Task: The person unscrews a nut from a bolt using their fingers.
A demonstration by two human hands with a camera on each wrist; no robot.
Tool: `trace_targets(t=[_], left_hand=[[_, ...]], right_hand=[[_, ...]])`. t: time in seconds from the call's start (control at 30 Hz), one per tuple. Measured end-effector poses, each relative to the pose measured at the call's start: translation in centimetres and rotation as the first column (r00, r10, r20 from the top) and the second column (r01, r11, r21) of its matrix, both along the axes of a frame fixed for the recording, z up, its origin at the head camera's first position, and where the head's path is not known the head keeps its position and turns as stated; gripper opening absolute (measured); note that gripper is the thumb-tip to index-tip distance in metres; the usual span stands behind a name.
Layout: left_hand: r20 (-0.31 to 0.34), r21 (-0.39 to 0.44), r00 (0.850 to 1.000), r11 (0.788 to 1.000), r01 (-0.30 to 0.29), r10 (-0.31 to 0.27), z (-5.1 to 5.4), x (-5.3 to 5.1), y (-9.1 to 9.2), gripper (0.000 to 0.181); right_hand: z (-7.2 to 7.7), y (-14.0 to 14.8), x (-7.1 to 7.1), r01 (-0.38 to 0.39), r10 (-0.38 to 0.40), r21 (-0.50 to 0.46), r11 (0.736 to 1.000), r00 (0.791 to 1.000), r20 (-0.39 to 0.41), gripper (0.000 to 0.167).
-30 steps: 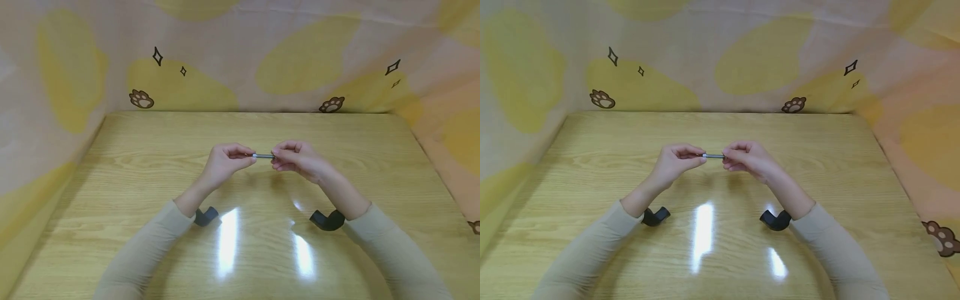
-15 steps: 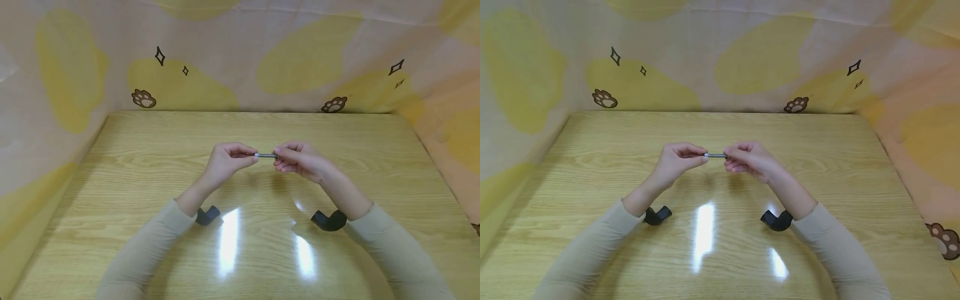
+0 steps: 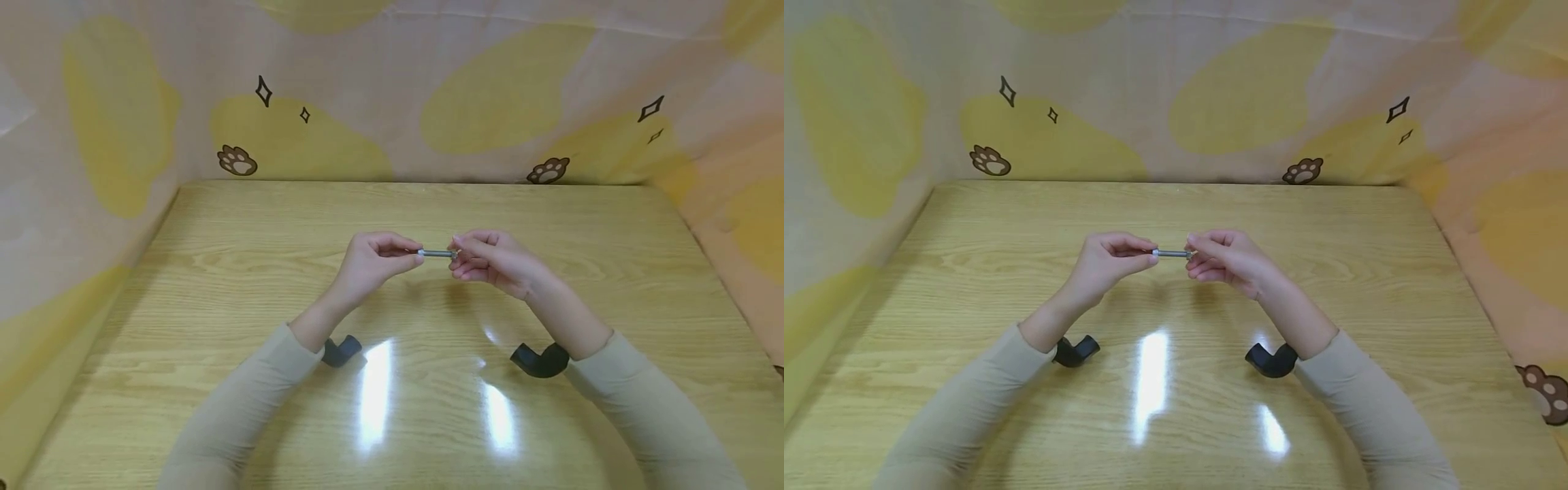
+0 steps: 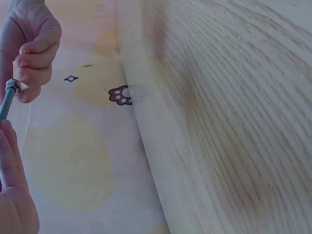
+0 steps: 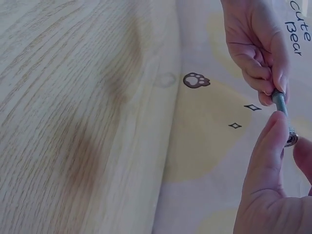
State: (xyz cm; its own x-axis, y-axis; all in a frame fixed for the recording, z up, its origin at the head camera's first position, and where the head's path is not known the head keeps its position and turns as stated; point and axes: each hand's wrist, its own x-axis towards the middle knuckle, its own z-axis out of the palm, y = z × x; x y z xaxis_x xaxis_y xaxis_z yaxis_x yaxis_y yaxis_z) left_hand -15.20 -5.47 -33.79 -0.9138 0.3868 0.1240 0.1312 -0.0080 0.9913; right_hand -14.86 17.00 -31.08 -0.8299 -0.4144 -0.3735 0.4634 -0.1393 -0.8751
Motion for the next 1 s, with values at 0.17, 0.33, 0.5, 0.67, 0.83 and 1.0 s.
trace_targets(t=[0.17, 0.33, 0.5, 0.67, 0.83, 1.0], left_hand=[[-0.004, 0.023, 1.000, 1.000, 0.008, -0.008, -0.04, -0.03, 0.26, 0.017], [0.011, 0.025, 1.000, 1.000, 0.004, -0.005, -0.16, 0.28, 0.18, 0.018], [-0.002, 0.017, 1.000, 1.000, 0.006, -0.005, -0.13, 0.25, 0.21, 0.017], [-0.009, 0.026, 1.000, 1.000, 0.010, -0.010, -0.14, 0.02, 0.25, 0.017], [-0.008, 0.013, 1.000, 1.000, 0.002, -0.002, -0.10, -0.04, 0.19, 0.016], [-0.013, 0.005, 1.000, 1.000, -0.007, 0.007, -0.04, -0.12, 0.21, 0.016]], right_hand=[[-0.28, 0.24, -0.05, -0.005, 0.004, -0.019, 1.000, 0.999, -0.035, 0.018], [-0.71, 0.33, 0.17, -0.003, -0.001, -0.058, 0.998, 0.998, -0.060, 0.011], [-0.72, 0.26, 0.27, -0.009, 0.009, -0.024, 1.000, 1.000, -0.020, 0.018], [-0.56, 0.28, 0.23, -0.022, 0.019, -0.043, 0.999, 0.998, -0.062, 0.013], [-0.53, 0.36, 0.19, -0.023, 0.016, -0.056, 0.998, 0.993, -0.115, 0.011], [-0.36, 0.17, 0.09, -0.002, 0.001, -0.011, 1.000, 0.998, -0.069, 0.014]])
